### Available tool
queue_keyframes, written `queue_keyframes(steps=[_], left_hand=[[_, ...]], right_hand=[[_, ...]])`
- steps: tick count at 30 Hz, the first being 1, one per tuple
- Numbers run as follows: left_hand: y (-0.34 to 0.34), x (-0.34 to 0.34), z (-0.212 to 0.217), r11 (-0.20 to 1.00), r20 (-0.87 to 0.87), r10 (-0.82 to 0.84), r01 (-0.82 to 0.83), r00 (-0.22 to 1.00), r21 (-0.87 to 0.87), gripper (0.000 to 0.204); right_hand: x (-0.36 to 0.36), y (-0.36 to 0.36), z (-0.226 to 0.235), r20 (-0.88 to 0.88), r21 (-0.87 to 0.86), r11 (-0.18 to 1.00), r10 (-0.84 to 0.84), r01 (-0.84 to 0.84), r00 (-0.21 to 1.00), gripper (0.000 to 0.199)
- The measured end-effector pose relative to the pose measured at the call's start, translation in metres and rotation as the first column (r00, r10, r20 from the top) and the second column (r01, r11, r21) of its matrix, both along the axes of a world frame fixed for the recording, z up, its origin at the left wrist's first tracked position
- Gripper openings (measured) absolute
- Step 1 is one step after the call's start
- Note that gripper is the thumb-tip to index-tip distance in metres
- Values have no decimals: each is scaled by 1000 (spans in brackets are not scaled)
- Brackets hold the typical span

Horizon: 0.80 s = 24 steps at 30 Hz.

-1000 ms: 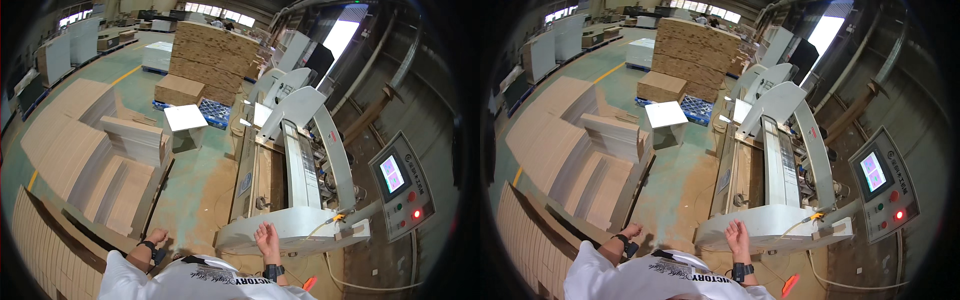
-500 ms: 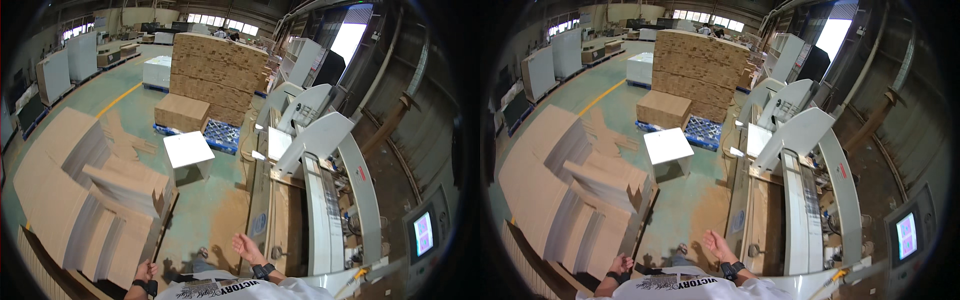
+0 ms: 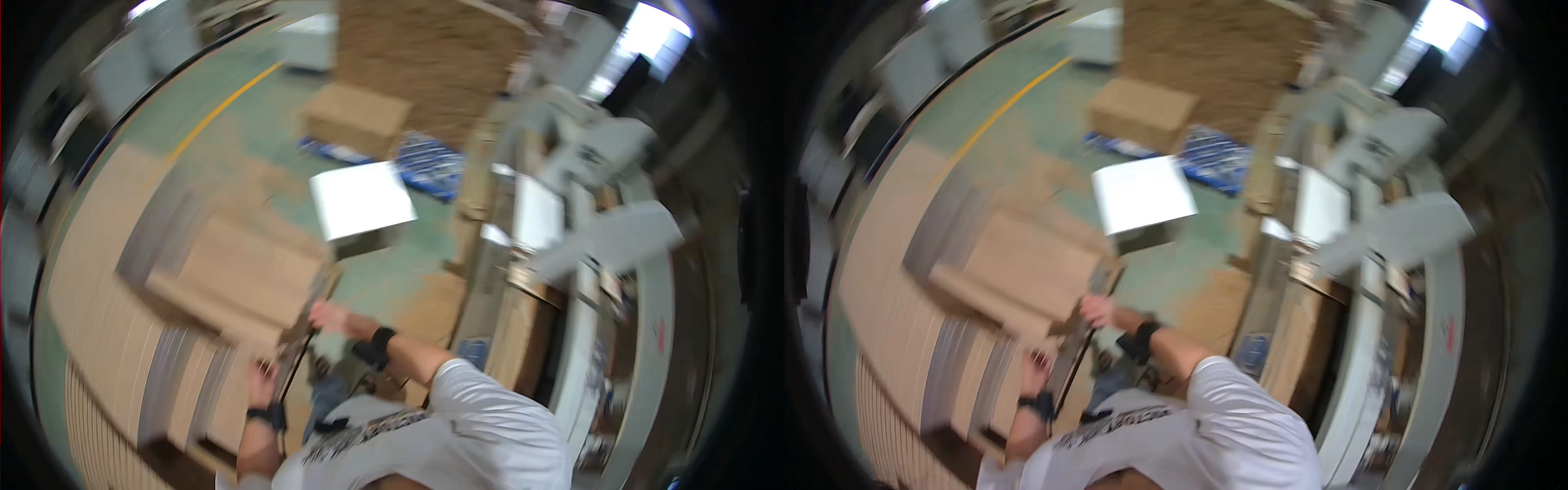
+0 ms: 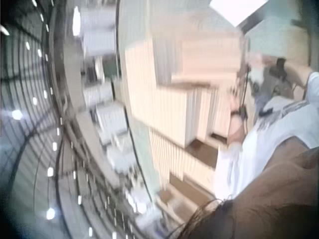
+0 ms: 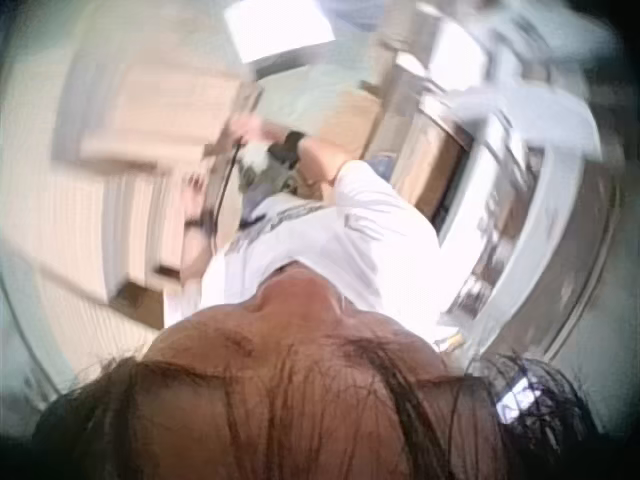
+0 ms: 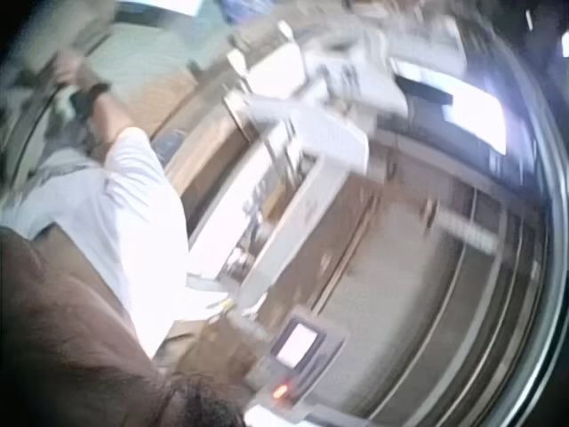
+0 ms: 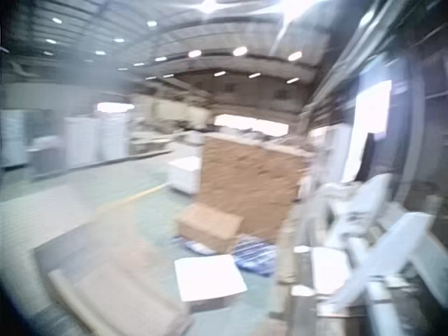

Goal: Operating a specialized woodworking machine to process stacks of small wooden blocks in a furniture manufacturing facility.

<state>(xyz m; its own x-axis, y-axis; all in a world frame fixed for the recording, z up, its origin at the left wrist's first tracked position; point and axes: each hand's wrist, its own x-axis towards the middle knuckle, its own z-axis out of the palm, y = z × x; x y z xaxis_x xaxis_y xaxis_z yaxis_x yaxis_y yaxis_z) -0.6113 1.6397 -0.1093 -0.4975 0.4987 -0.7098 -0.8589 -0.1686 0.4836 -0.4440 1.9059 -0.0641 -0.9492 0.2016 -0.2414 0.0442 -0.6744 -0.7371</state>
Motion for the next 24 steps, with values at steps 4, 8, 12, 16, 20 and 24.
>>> queue_keyframes(steps=[4, 8, 12, 16, 20, 24], left_hand=[[48, 0, 1, 954, -154, 171, -202, 973, -223, 45], [89, -12, 15, 947, -50, 287, -291, 957, -134, 48], [97, -12, 45, 955, 95, 290, -294, 952, 39, 45], [113, -2, 67, 913, 88, 400, -405, 912, 49, 48], [125, -4, 68, 881, 55, 454, -439, 889, -175, 44], [116, 8, 55, 865, 151, 498, -502, 854, -12, 39]], right_hand=[[-81, 4, 0, 156, 235, 958, 131, -166, 979, 43], [-131, 4, 1, 389, 116, 933, 273, -341, 880, 63], [-152, -24, 1, 479, 7, 886, 404, -464, 779, 67], [-152, -44, 9, 502, -57, 878, 437, -476, 746, 67], [-161, -43, 27, 539, -158, 815, 545, -558, 643, 67], [-159, -38, 35, 576, -65, 764, 554, -642, 601, 63]])
